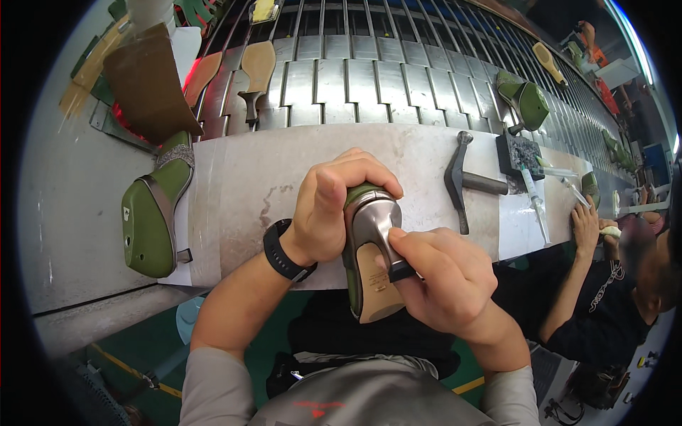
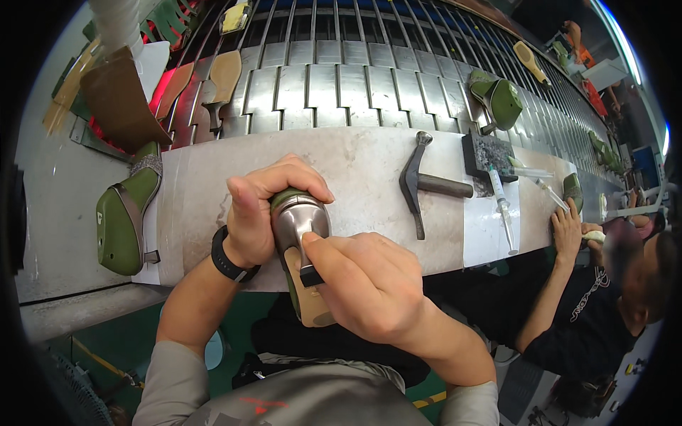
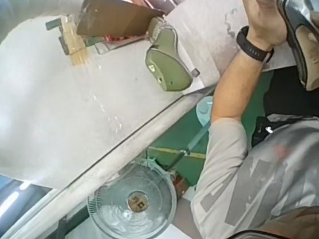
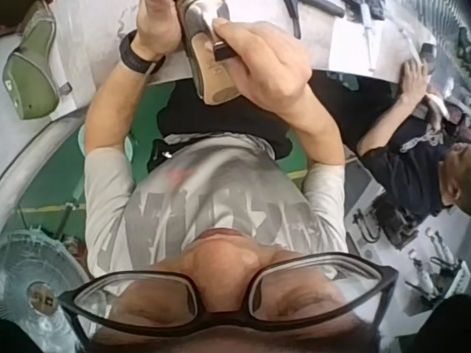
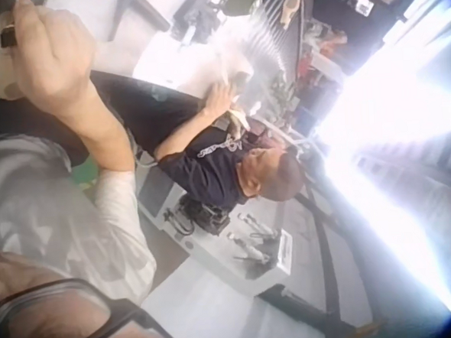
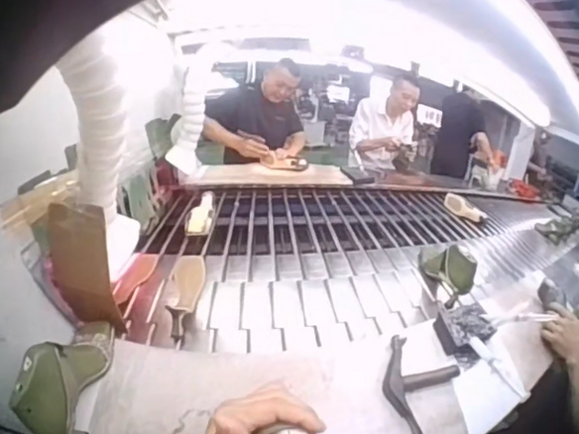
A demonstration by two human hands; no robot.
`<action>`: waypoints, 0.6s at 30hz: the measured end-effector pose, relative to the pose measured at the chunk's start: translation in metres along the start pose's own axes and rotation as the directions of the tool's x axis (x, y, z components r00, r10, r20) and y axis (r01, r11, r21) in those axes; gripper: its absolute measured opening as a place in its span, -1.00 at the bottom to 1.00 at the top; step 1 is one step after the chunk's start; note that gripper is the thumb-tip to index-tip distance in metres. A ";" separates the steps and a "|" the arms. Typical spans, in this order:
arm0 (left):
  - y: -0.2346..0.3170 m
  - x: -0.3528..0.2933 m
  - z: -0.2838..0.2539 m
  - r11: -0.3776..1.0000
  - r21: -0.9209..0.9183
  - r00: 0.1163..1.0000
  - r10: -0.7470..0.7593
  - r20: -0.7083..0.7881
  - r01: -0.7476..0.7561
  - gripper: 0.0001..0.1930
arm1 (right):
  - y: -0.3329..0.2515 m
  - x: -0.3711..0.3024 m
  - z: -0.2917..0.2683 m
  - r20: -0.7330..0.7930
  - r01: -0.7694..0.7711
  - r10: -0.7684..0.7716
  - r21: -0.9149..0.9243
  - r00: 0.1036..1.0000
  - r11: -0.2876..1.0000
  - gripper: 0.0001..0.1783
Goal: The person attaches the sole and heel onto a lasted shoe upper by hand, hammers along the edges using a hammer, and places the assembled shoe onto a conveyor belt.
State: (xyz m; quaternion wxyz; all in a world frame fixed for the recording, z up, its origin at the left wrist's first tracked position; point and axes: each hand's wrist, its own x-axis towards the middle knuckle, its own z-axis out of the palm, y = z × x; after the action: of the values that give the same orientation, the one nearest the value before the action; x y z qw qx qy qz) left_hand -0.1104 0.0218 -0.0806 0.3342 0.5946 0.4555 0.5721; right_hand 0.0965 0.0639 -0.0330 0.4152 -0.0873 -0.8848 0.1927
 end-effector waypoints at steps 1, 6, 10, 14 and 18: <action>0.001 0.000 -0.001 1.000 -0.001 1.000 -0.001 0.003 0.001 0.23 | 0.001 -0.001 0.002 -0.001 -0.003 0.003 -0.001 1.000 1.000 -0.44; 0.003 0.000 -0.004 1.000 0.013 1.000 0.006 0.012 -0.006 0.24 | 0.000 -0.001 0.006 -0.028 0.007 -0.007 -0.012 1.000 1.000 -0.44; 0.004 -0.003 -0.007 1.000 0.013 1.000 -0.008 0.005 0.008 0.24 | -0.001 0.002 0.009 -0.040 0.001 -0.002 -0.016 0.999 1.000 -0.46; 0.000 0.003 -0.012 0.999 -0.032 0.999 0.037 -0.028 -0.038 -0.05 | 0.022 0.011 0.019 -0.041 0.126 -0.129 -0.077 0.991 0.989 -0.50; 0.007 0.026 -0.019 0.968 -0.202 0.987 -0.160 -0.027 0.152 -0.61 | 0.044 0.032 0.031 -0.102 0.090 -0.099 -0.083 0.990 0.992 -0.59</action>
State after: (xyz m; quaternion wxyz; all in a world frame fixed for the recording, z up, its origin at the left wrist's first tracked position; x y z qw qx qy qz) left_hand -0.1295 0.0404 -0.0618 0.4260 0.5079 0.4485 0.5996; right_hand 0.0524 0.1053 -0.0468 0.4666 -0.0715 -0.8714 0.1333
